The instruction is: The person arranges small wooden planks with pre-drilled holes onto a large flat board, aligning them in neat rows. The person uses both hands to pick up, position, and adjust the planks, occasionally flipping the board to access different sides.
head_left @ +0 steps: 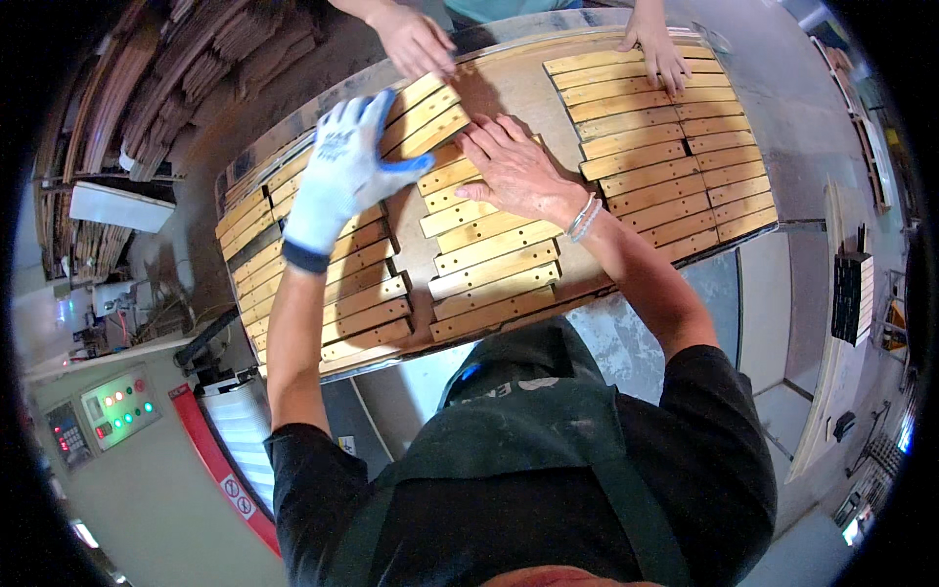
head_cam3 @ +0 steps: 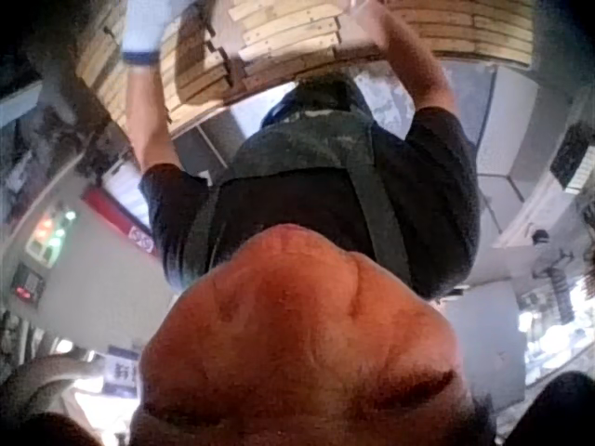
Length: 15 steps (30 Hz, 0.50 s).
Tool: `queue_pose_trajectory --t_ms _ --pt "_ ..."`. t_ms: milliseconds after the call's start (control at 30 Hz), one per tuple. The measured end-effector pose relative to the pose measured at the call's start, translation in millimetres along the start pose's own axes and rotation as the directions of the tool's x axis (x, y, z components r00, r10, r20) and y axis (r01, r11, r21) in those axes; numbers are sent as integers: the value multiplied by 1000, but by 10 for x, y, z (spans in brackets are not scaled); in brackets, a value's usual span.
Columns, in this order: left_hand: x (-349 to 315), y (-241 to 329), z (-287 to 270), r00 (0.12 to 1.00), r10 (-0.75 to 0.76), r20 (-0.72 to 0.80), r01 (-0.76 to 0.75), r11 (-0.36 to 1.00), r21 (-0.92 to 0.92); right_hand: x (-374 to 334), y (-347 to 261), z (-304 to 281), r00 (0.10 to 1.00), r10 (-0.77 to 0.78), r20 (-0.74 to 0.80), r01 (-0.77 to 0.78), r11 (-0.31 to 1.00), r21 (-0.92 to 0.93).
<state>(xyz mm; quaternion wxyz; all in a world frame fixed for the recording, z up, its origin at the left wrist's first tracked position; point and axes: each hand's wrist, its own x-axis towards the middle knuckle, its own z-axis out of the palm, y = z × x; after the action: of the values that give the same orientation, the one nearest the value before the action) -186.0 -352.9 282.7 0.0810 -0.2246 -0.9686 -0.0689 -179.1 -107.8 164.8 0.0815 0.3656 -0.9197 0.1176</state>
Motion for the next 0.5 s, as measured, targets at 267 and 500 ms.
queue_pose_trajectory --t_ms 267,500 --pt "731 -10 969 981 192 28 -194 975 111 -816 -281 -538 982 131 -139 -86 954 289" --pt "465 -49 1119 971 233 -46 -237 952 -192 -1505 -263 -686 860 416 -295 -272 864 424"
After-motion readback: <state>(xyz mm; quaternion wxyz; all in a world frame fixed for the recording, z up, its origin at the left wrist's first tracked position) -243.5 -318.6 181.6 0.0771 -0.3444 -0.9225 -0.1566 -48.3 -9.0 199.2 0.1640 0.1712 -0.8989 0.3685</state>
